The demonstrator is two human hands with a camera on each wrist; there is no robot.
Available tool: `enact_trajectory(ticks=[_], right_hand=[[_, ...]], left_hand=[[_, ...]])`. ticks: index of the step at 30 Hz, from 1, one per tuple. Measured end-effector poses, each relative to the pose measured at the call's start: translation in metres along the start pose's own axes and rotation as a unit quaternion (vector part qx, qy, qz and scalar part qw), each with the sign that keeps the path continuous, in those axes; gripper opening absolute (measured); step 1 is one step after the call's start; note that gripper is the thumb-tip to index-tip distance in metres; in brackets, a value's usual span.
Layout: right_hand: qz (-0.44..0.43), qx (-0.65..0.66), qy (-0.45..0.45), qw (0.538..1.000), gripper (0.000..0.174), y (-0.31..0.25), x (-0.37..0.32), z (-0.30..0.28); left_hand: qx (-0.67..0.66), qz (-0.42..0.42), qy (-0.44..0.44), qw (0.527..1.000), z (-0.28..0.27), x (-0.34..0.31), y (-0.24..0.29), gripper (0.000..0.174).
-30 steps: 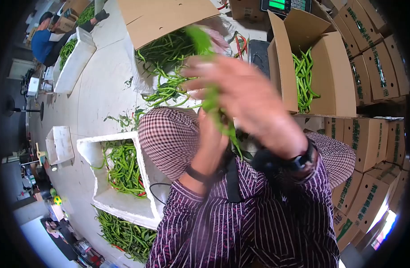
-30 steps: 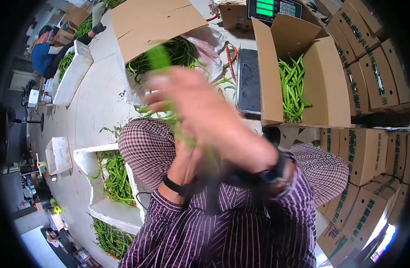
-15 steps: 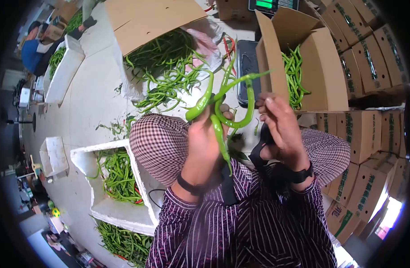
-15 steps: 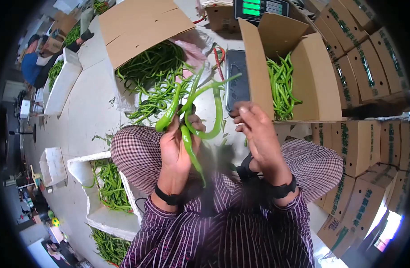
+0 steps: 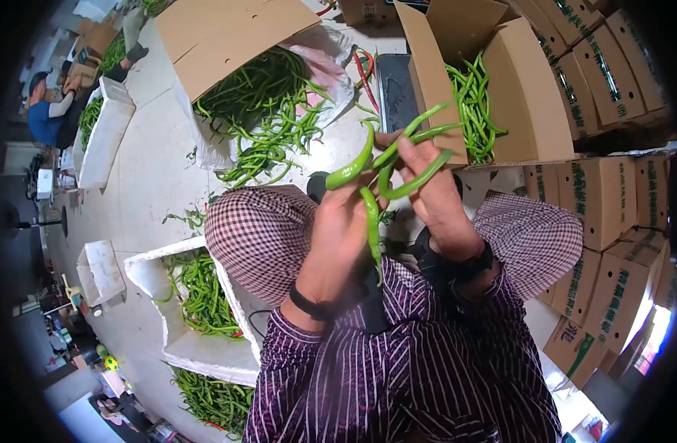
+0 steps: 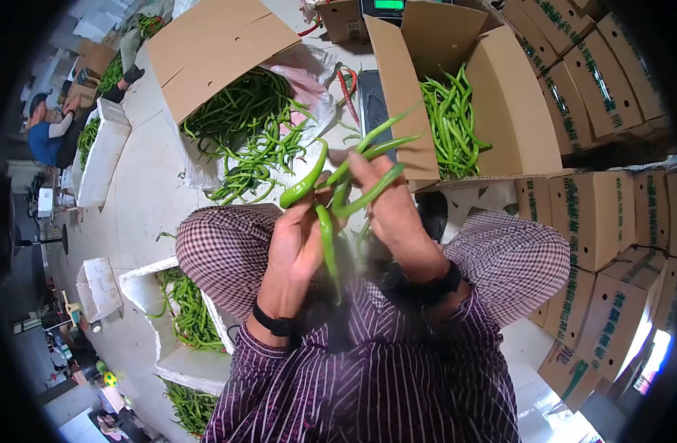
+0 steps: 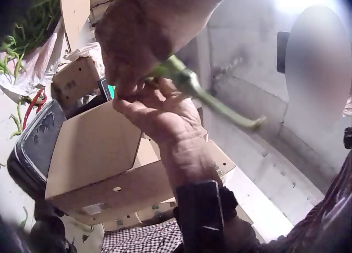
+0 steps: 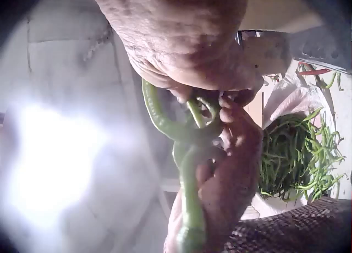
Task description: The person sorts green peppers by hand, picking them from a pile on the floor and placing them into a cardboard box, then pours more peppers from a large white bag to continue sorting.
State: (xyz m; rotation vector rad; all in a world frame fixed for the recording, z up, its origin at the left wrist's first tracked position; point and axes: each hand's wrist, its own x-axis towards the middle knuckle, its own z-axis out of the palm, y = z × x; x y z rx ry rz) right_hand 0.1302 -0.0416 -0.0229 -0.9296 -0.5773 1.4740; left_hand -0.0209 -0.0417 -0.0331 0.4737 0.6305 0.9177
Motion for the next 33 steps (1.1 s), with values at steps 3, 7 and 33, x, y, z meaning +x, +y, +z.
enact_trajectory(ticks=[3,7,33], right_hand=[[-0.058,0.031,0.074,0.995,0.026,-0.005,0.003,-0.011],[-0.104,0.037,0.166,0.98,0.019,-0.024,-0.001,-0.007],[-0.07,-0.095,0.112,0.987,0.027,-0.178,0.0,-0.033]], left_hand=[[-0.22,-0.11,-0.002,0.969,-0.007,0.004,-0.004,0.033],[-0.182,-0.081,0.014,0.98,-0.006,0.0,-0.001,0.028],[0.101,0.05,-0.061,0.992,0.052,-0.056,0.09,0.039]])
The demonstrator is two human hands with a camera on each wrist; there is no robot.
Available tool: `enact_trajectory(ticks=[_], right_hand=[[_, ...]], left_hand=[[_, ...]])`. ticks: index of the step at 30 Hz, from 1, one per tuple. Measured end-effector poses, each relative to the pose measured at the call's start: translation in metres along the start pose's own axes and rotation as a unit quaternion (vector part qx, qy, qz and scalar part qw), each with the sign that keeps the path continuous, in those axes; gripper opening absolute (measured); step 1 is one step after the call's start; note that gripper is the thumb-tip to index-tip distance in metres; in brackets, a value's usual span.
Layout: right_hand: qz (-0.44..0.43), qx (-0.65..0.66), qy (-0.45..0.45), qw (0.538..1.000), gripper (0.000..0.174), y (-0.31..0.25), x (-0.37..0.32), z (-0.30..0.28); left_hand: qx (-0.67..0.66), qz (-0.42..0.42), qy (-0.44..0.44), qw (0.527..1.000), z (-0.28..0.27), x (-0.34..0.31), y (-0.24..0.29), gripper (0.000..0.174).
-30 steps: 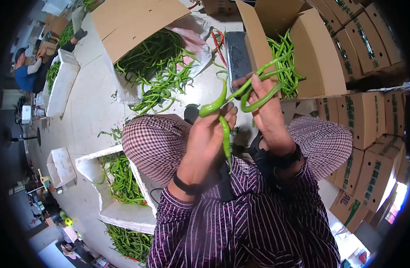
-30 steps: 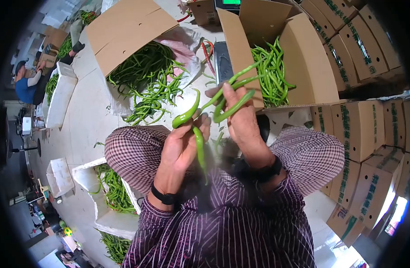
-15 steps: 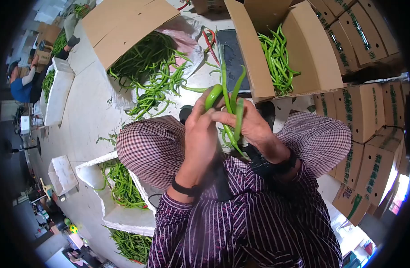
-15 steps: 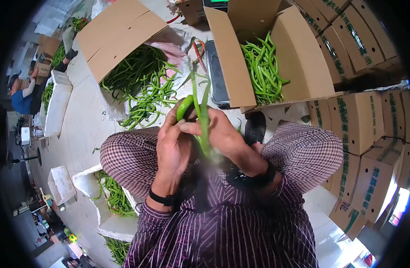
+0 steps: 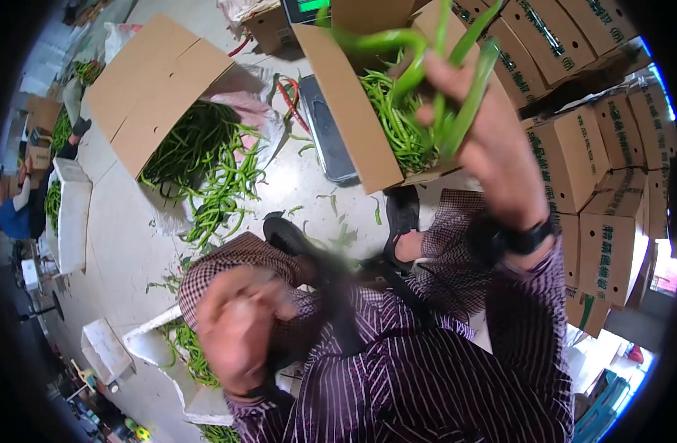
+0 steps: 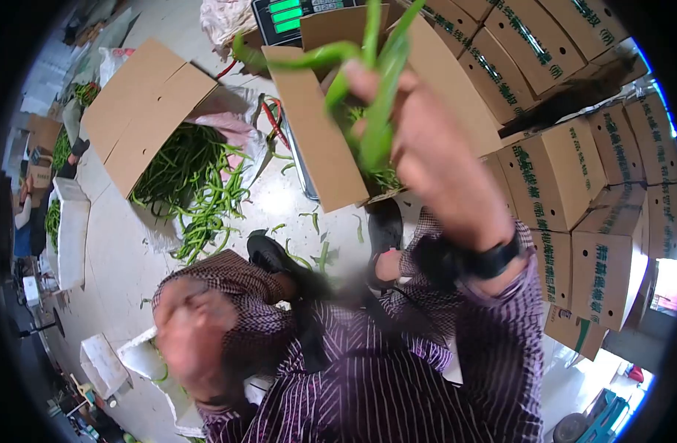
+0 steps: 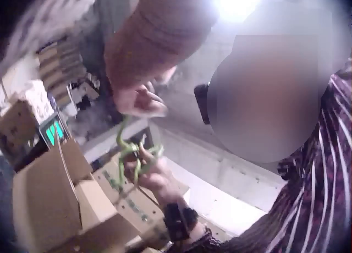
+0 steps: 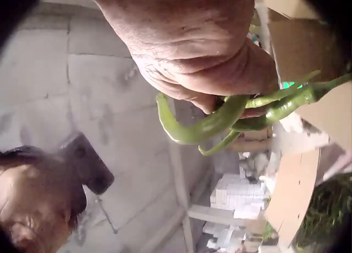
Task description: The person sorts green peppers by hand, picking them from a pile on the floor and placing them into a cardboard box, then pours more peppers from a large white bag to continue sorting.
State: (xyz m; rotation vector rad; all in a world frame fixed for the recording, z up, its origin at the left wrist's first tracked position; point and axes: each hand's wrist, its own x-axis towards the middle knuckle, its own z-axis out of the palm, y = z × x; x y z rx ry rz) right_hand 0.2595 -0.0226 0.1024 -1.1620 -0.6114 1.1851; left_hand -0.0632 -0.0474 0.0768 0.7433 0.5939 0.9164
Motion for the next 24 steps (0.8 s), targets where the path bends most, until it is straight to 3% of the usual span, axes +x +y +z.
enact_trajectory(ticks=[2,6,8,9,10,13,15,16,18,19,21,24], right_hand=[[-0.068,-0.014,-0.011,0.997,0.025,-0.02,0.034,-0.033],[-0.024,-0.077,-0.014,0.997,0.022,-0.032,0.078,-0.083],[-0.013,-0.104,0.005,0.994,0.022,-0.022,0.093,-0.093],[0.045,-0.147,-0.045,0.987,0.024,-0.019,0.107,-0.107],[0.056,-0.205,0.006,0.977,0.033,-0.012,0.115,-0.1],[0.048,-0.296,0.031,0.954,0.039,0.023,0.154,-0.112],[0.097,-0.577,0.067,0.808,0.041,0.037,0.185,-0.133],[0.098,-0.578,0.067,0.808,0.041,0.034,0.186,-0.139],[0.168,-0.471,0.001,0.866,0.04,0.022,0.181,-0.161],[0.18,-0.475,-0.015,0.861,0.039,0.02,0.18,-0.171],[0.176,-0.45,-0.005,0.875,0.039,0.012,0.168,-0.168],[0.145,-0.413,0.011,0.899,0.039,0.0,0.146,-0.142]], left_hand=[[0.126,0.061,0.03,0.99,-0.001,0.002,0.031,0.031],[0.205,0.086,0.171,0.96,-0.022,0.017,0.065,0.028],[0.208,0.078,0.169,0.96,-0.036,0.031,0.065,0.03],[0.2,0.062,0.191,0.959,-0.046,0.039,0.059,0.031],[0.193,0.044,0.212,0.957,-0.057,0.047,0.053,0.031],[0.142,-0.053,0.207,0.967,-0.101,0.073,0.024,0.028],[0.135,-0.115,0.194,0.965,-0.13,0.089,0.004,0.027],[0.133,-0.144,0.178,0.964,-0.148,0.093,-0.005,0.027],[0.11,-0.169,0.201,0.959,-0.182,0.091,-0.026,0.026],[0.104,-0.164,0.23,0.954,-0.194,0.09,-0.036,0.025],[0.099,-0.159,0.262,0.947,-0.216,0.092,-0.052,0.025],[0.147,-0.192,0.24,0.94,-0.24,0.091,-0.066,0.026]])
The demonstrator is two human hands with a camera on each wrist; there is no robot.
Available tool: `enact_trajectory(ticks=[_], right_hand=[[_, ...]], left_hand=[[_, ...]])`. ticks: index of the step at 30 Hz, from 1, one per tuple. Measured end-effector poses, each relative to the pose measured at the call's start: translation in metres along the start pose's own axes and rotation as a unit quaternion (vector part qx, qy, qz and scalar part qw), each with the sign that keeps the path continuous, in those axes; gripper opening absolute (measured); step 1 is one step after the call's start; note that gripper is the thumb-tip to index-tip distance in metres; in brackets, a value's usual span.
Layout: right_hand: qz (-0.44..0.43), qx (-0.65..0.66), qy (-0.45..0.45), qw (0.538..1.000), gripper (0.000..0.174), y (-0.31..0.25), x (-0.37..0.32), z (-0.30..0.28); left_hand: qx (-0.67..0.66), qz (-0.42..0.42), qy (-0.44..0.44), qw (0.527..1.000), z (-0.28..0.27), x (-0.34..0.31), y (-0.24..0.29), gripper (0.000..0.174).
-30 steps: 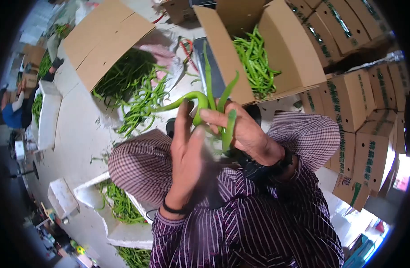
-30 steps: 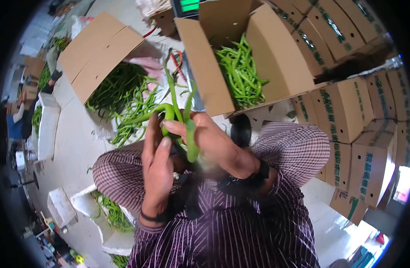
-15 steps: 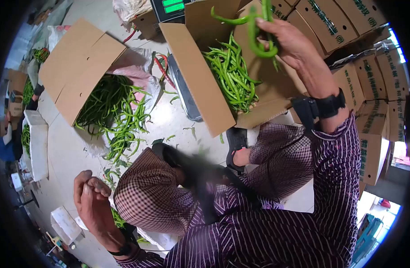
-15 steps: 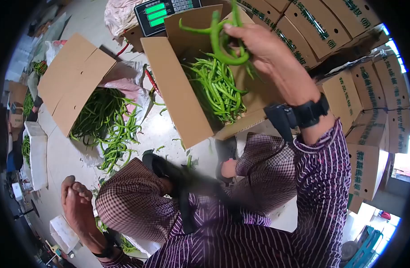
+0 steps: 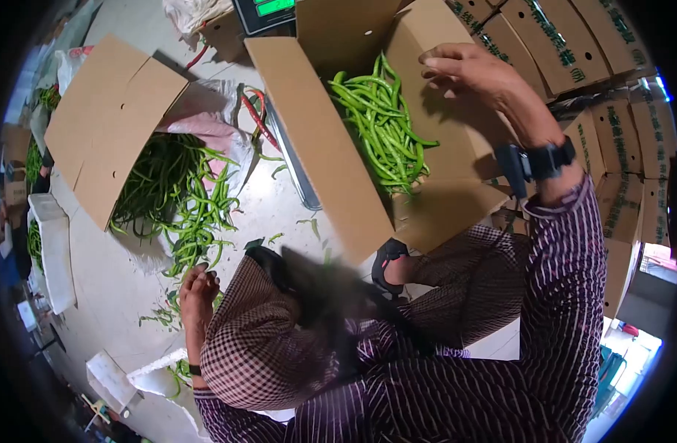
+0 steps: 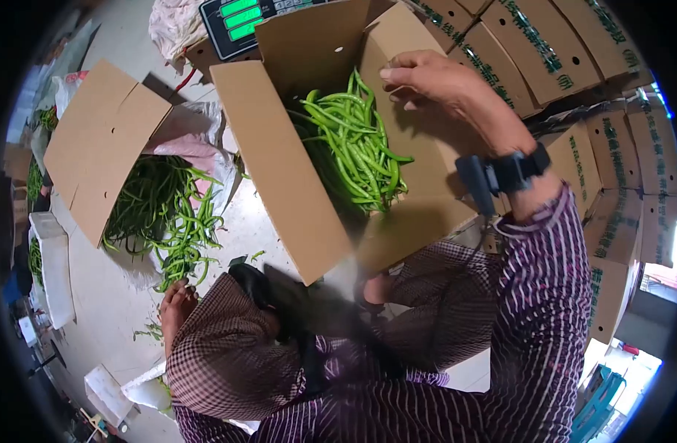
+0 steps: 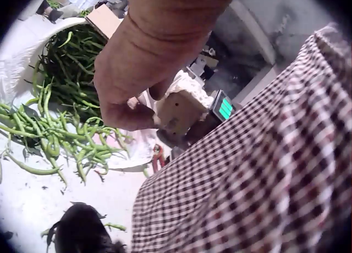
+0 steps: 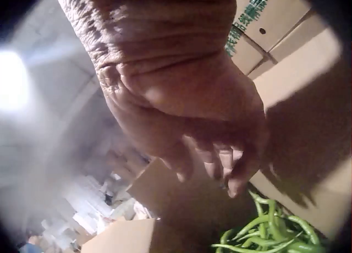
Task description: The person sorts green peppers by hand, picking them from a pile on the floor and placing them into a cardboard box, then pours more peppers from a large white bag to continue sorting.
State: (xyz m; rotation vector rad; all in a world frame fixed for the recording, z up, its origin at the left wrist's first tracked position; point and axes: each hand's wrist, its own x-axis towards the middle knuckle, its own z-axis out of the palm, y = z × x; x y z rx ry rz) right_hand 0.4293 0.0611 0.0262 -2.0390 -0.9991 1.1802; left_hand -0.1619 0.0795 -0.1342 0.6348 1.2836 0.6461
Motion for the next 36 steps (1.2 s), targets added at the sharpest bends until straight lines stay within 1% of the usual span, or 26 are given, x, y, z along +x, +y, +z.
enact_trajectory(ticks=[2,4,6,7,8,10,12,13,14,16,18,19,20,22,23,24,25,27,28,30,31,32,33,34,35,36], right_hand=[[-0.047,-0.029,-0.013,0.998,0.045,-0.031,-0.031,0.016],[-0.069,0.007,-0.062,0.996,0.035,-0.07,-0.074,0.047],[-0.102,0.189,-0.164,0.963,0.036,-0.081,-0.12,0.091],[-0.109,0.195,-0.188,0.956,0.036,-0.081,-0.127,0.11],[-0.146,0.083,-0.265,0.949,0.036,-0.081,-0.132,0.128],[-0.214,-0.146,-0.386,0.885,0.037,-0.077,-0.142,0.161],[-0.193,-0.071,-0.424,0.882,0.031,-0.043,-0.145,0.209],[-0.218,-0.084,-0.403,0.885,0.028,-0.028,-0.147,0.229],[-0.242,-0.096,-0.381,0.887,0.024,-0.013,-0.146,0.249],[-0.22,-0.186,-0.394,0.873,0.018,0.018,-0.13,0.293],[-0.231,-0.124,-0.294,0.919,0.012,0.059,-0.111,0.338],[-0.231,-0.126,-0.299,0.917,0.012,0.07,-0.1,0.354],[-0.221,-0.1,-0.306,0.92,0.019,0.079,-0.087,0.366],[-0.208,-0.078,-0.315,0.923,0.025,0.098,-0.066,0.388],[-0.146,-0.024,-0.321,0.935,0.025,0.106,-0.057,0.399],[-0.083,0.03,-0.325,0.942,0.025,0.114,-0.052,0.407],[-0.083,0.028,-0.327,0.941,0.025,0.116,-0.047,0.412],[0.132,0.127,-0.312,0.932,0.025,0.121,-0.038,0.421],[0.133,0.125,-0.317,0.931,0.025,0.135,-0.033,0.427],[0.115,0.234,-0.3,0.918,0.02,0.169,-0.025,0.437],[0.117,0.235,-0.31,0.914,0.02,0.176,-0.024,0.438],[0.136,0.186,-0.292,0.928,0.021,0.181,-0.02,0.437],[0.153,0.135,-0.27,0.941,0.022,0.186,-0.017,0.437],[0.153,0.134,-0.274,0.94,0.022,0.183,-0.016,0.435],[0.196,0.151,-0.259,0.934,0.022,0.18,-0.018,0.432],[0.239,0.167,-0.244,0.925,0.023,0.178,-0.02,0.431]], left_hand=[[0.076,-0.016,0.038,0.996,-0.001,0.01,-0.004,0.026],[0.121,-0.027,0.068,0.99,-0.012,0.026,-0.018,0.028],[0.142,-0.022,0.037,0.989,-0.039,0.048,-0.042,0.03],[0.156,-0.012,0.062,0.986,-0.04,0.052,-0.047,0.03],[0.17,-0.002,0.082,0.982,-0.037,0.057,-0.052,0.029],[0.233,0.013,0.104,0.967,-0.049,0.074,-0.066,0.03],[0.33,0.093,0.13,0.93,-0.07,0.098,-0.086,0.031],[0.421,0.177,0.13,0.88,-0.085,0.113,-0.094,0.032],[0.507,0.137,0.155,0.836,-0.065,0.103,-0.065,0.028],[0.505,0.231,0.183,0.811,-0.062,0.119,-0.064,0.022],[0.534,0.282,0.174,0.778,-0.054,0.137,-0.058,0.022],[0.528,0.341,0.177,0.757,-0.048,0.145,-0.056,0.025],[0.526,0.366,0.181,0.746,-0.044,0.156,-0.058,0.028],[0.544,0.347,0.179,0.743,-0.04,0.184,-0.065,0.039],[0.542,0.345,0.18,0.745,-0.032,0.191,-0.063,0.039],[0.574,0.319,0.216,0.723,-0.023,0.197,-0.062,0.046],[0.603,0.293,0.252,0.698,-0.015,0.202,-0.06,0.053],[0.621,0.256,0.244,0.699,-0.004,0.208,-0.062,0.058],[0.639,0.219,0.235,0.699,0.002,0.21,-0.065,0.063],[0.642,0.244,0.227,0.691,0.013,0.207,-0.08,0.058],[0.637,0.276,0.217,0.686,0.019,0.197,-0.084,0.055],[0.631,0.31,0.208,0.68,0.021,0.184,-0.086,0.053],[0.633,0.306,0.213,0.679,0.018,0.172,-0.086,0.053],[0.596,0.289,0.107,0.742,0.016,0.159,-0.084,0.051],[0.549,0.265,-0.002,0.793,0.013,0.148,-0.085,0.049],[0.551,0.261,0.0,0.793,0.006,0.14,-0.089,0.049]])
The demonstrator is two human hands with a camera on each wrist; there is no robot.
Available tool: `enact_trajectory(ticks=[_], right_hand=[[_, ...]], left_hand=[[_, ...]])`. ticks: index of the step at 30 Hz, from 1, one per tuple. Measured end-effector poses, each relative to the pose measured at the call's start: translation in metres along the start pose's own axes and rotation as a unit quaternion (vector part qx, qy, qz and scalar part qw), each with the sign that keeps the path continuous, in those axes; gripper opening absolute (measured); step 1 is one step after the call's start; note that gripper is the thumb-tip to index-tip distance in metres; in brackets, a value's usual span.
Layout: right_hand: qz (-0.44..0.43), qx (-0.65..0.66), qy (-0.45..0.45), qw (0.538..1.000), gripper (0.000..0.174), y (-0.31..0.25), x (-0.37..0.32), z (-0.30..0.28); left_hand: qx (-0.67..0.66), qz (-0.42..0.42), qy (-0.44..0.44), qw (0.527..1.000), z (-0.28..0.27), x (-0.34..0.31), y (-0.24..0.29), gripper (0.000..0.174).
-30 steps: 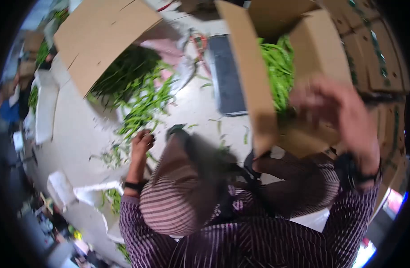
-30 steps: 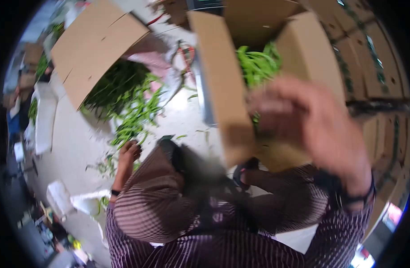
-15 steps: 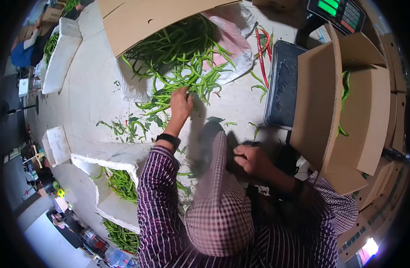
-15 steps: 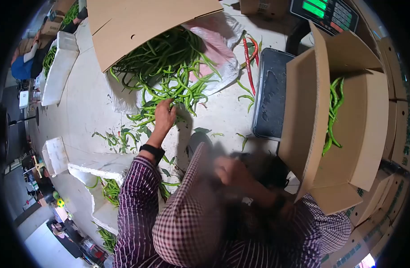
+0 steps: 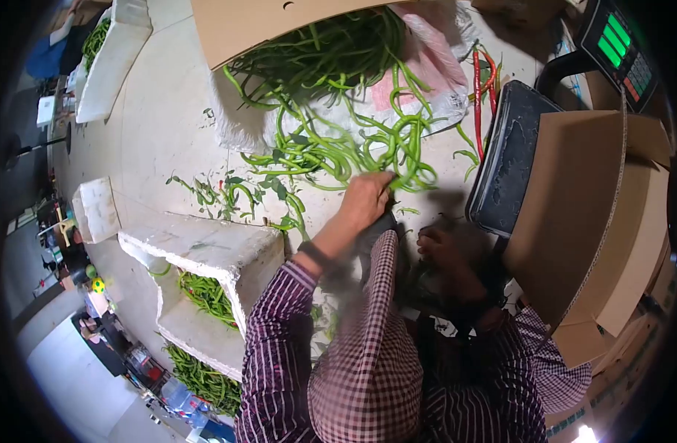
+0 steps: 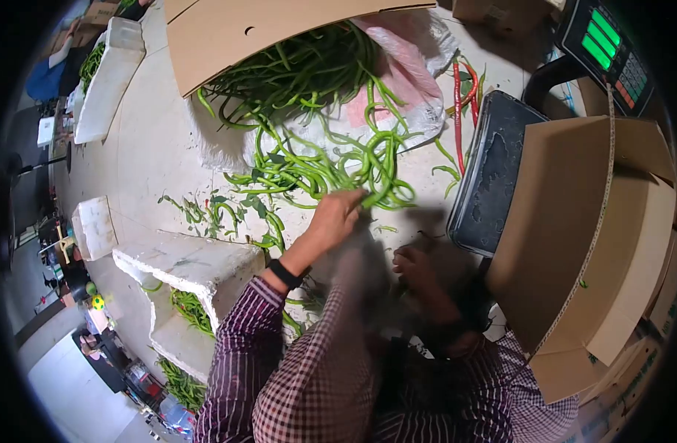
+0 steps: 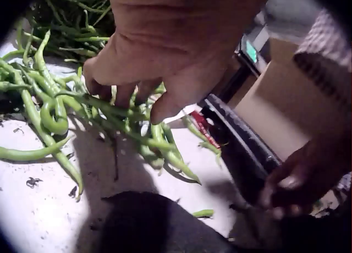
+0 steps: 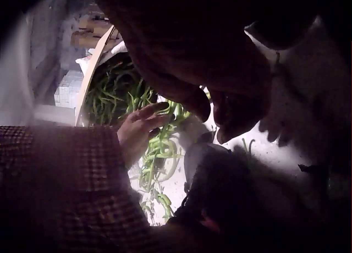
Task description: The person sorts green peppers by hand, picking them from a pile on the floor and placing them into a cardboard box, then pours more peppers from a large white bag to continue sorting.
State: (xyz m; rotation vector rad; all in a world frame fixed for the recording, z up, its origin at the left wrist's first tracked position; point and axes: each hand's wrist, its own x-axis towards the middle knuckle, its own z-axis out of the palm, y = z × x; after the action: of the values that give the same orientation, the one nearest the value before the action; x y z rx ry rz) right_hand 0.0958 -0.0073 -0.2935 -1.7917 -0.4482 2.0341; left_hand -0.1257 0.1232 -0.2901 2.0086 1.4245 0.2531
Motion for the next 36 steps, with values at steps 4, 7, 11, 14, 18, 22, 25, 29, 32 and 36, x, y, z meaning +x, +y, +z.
enact_trajectory(ticks=[4,7,11,14,18,22,25,29,32,36], right_hand=[[0.044,0.038,-0.004,0.998,0.026,0.017,0.009,-0.013],[0.043,0.019,-0.005,0.999,0.028,0.022,0.008,-0.013],[0.038,-0.015,0.001,0.999,0.029,0.016,0.002,-0.01],[0.027,-0.04,-0.013,0.999,0.029,0.017,0.002,-0.007],[0.022,-0.062,-0.017,0.998,0.032,0.018,-0.002,-0.005],[0.04,-0.086,-0.007,0.995,0.035,0.018,0.003,-0.009],[0.043,-0.031,-0.009,0.999,0.038,0.023,0.003,-0.011],[0.053,-0.015,-0.002,0.999,0.037,0.022,0.003,-0.013],[0.049,-0.008,0.002,0.999,0.034,0.021,0.002,-0.014],[0.046,0.015,0.012,0.999,0.031,0.04,0.019,-0.019]], left_hand=[[-0.053,-0.055,0.195,0.978,-0.036,-0.017,-0.031,0.033],[0.173,-0.128,0.251,0.944,-0.052,-0.017,-0.076,0.051],[0.232,-0.208,0.068,0.948,-0.018,-0.044,-0.089,0.05],[0.18,-0.157,0.0,0.971,0.0,-0.078,-0.053,0.055],[0.121,-0.162,0.168,0.965,-0.041,-0.059,-0.061,0.044],[0.179,-0.275,0.254,0.91,-0.059,-0.038,-0.132,0.05],[0.262,-0.309,0.168,0.899,-0.057,-0.047,-0.145,0.053],[0.21,-0.371,0.072,0.902,-0.05,-0.077,-0.125,0.047],[0.111,-0.381,0.105,0.912,-0.039,-0.115,-0.12,0.037],[-0.138,-0.4,0.273,0.864,-0.04,-0.154,-0.095,0.025]])
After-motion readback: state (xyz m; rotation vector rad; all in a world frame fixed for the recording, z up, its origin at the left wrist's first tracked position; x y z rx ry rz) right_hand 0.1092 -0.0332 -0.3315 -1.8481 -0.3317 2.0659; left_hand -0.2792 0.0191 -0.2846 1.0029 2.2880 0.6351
